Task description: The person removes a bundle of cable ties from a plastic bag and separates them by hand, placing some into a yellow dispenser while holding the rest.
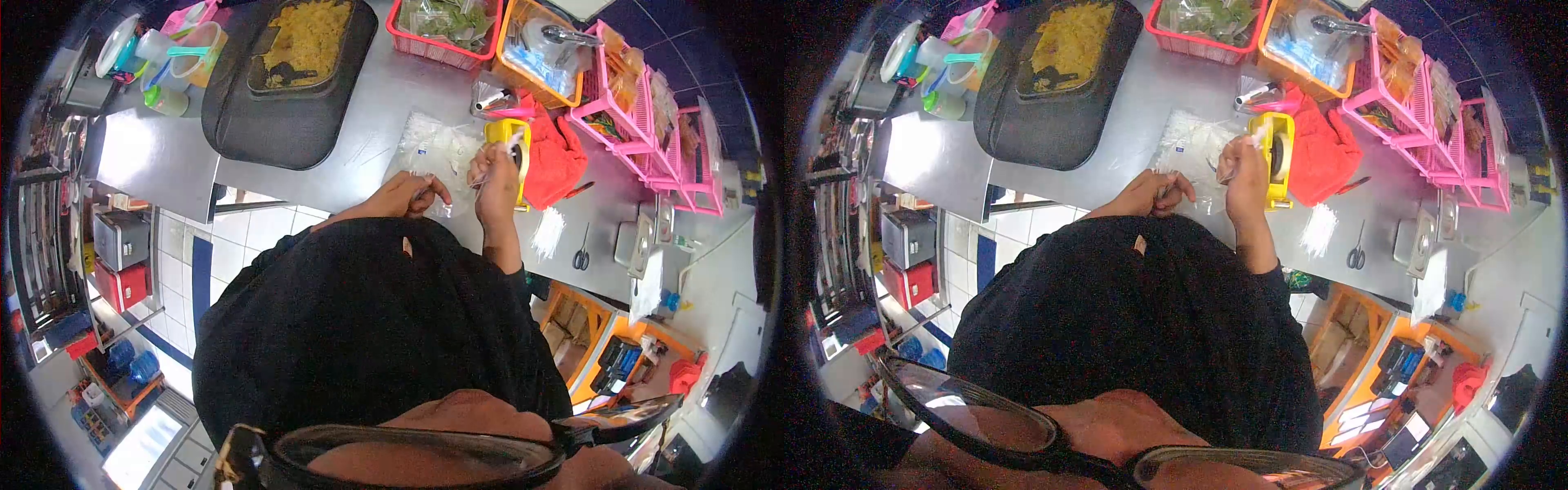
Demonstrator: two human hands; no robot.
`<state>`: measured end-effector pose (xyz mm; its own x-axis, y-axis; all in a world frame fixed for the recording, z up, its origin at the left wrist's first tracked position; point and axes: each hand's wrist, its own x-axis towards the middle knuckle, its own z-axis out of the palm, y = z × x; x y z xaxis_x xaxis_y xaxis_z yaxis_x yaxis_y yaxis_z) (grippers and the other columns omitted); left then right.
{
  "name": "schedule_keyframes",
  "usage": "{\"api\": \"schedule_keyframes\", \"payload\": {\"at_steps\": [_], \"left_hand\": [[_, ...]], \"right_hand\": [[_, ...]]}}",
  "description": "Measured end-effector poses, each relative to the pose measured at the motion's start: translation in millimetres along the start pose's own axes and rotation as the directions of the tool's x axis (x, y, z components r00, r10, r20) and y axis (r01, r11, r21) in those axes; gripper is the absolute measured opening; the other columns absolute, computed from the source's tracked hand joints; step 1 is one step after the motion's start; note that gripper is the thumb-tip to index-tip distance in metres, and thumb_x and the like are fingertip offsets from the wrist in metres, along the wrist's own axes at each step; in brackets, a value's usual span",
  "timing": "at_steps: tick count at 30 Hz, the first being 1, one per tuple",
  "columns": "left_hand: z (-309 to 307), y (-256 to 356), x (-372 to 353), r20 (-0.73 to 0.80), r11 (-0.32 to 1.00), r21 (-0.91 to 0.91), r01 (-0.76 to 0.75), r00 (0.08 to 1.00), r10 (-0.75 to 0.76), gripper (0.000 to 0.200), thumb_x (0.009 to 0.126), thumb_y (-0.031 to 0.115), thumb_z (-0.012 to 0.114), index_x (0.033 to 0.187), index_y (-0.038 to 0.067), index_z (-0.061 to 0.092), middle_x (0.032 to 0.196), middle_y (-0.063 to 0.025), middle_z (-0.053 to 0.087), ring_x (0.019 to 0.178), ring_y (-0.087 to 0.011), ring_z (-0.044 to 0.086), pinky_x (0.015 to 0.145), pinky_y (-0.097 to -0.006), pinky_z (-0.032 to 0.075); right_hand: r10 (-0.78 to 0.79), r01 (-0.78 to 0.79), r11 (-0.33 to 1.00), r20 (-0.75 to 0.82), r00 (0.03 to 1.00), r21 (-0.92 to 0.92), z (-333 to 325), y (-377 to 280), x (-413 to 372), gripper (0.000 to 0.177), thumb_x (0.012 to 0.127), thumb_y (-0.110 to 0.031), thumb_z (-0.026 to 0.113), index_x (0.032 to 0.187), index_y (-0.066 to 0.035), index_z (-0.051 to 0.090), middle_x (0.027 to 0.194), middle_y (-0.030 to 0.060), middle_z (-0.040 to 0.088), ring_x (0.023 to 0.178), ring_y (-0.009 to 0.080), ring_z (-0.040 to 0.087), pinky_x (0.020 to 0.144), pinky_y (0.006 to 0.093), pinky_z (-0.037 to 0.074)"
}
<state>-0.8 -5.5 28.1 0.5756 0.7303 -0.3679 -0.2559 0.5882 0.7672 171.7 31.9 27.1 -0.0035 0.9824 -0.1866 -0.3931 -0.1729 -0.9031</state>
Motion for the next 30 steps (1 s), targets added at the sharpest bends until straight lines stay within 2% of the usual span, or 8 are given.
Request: {"api": "schedule_keyframes", "payload": {"at_steps": [1,4,8,11,13,20,25,30], "left_hand": [[1.2,1.4,-0.6,-0.011,1.000,-0.009,-0.009,1.000,0.009,0.041,0.094,0.027,0.032,0.091,-0.003,0.060,0.054,0.0042,0.033,0.049,-0.0071,0.027,0.047,-0.0228,0.024],[-0.7,-0.1,-0.2,-0.011,0.996,-0.002,-0.084,0.996,0.084,0.041,0.094,0.025,0.031,0.099,-0.005,0.059,0.059,0.0023,0.037,0.051,-0.0073,0.029,0.048,-0.0223,0.025],[-4.3,-7.3,4.4,-0.111,0.995,-0.013,-0.102,0.989,0.100,0.042,0.093,0.025,0.031,0.107,-0.005,0.056,0.063,0.0008,0.039,0.053,-0.0076,0.030,0.048,-0.0221,0.026],[-0.7,-1.0,2.9,-0.146,0.990,-0.028,-0.135,0.981,0.130,0.044,0.091,0.025,0.031,0.111,-0.005,0.056,0.062,0.0016,0.039,0.053,-0.0075,0.031,0.049,-0.0213,0.027],[2.3,2.2,0.8,-0.169,0.990,-0.039,-0.136,0.977,0.127,0.042,0.091,0.023,0.031,0.110,-0.005,0.056,0.063,0.0018,0.041,0.054,-0.0076,0.031,0.049,-0.0211,0.028],[2.7,-2.2,0.3,-0.173,0.977,0.164,-0.134,0.971,0.163,0.039,0.095,0.023,0.032,0.106,-0.002,0.058,0.065,0.0025,0.043,0.056,-0.0068,0.034,0.052,-0.0212,0.029],[-3.1,-8.9,2.7,-0.162,0.948,0.271,-0.166,0.963,0.215,0.038,0.096,0.025,0.033,0.108,-0.001,0.058,0.065,0.0034,0.043,0.055,-0.0064,0.034,0.052,-0.0216,0.030],[-3.8,-12.4,4.0,-0.238,0.912,0.391,-0.125,0.943,0.231,0.037,0.096,0.029,0.036,0.085,0.002,0.058,0.064,0.0015,0.046,0.055,-0.0073,0.038,0.052,-0.0224,0.032]], "right_hand": [[0.015,-0.017,0.990,-0.017,1.000,-0.142,0.6,2.4,-0.7,0.030,0.095,-0.033,0.036,0.078,-0.010,0.046,0.056,-0.0058,0.025,0.047,0.0046,0.027,0.044,0.0233,0.022],[0.051,0.009,0.952,0.190,0.980,-0.306,3.8,-2.5,-10.8,0.030,0.097,-0.031,0.035,0.091,-0.007,0.051,0.060,-0.0068,0.031,0.047,0.0009,0.028,0.043,0.0198,0.022],[-0.013,0.110,0.925,0.261,0.965,-0.363,1.9,7.5,-9.5,0.034,0.097,-0.031,0.033,0.106,-0.005,0.053,0.058,-0.0080,0.030,0.046,0.0004,0.027,0.042,0.0189,0.021],[-0.029,0.126,0.885,0.218,0.976,-0.449,7.6,-3.6,-12.8,0.036,0.097,-0.031,0.033,0.111,-0.005,0.053,0.058,-0.0081,0.030,0.047,-0.0001,0.027,0.042,0.0185,0.022],[-0.019,0.106,0.911,0.215,0.976,-0.400,5.5,-1.9,-12.4,0.034,0.097,-0.031,0.034,0.103,-0.005,0.054,0.057,-0.0075,0.031,0.046,0.0007,0.029,0.042,0.0187,0.023],[0.036,0.008,0.984,0.239,0.970,-0.179,3.5,7.8,-8.8,0.033,0.096,-0.032,0.037,0.076,-0.008,0.046,0.053,-0.0045,0.034,0.044,0.0045,0.032,0.041,0.0210,0.027],[0.086,-0.031,0.944,0.153,0.984,-0.329,11.5,0.0,-15.8,0.026,0.093,-0.027,0.047,0.082,-0.005,0.052,0.058,-0.0029,0.044,0.048,0.0051,0.039,0.044,0.0205,0.031],[0.052,0.025,0.926,0.192,0.980,-0.377,23.9,-5.0,-20.8,0.016,0.086,-0.016,0.059,0.093,-0.002,0.058,0.071,0.0009,0.058,0.064,0.0070,0.051,0.059,0.0193,0.040]]}}
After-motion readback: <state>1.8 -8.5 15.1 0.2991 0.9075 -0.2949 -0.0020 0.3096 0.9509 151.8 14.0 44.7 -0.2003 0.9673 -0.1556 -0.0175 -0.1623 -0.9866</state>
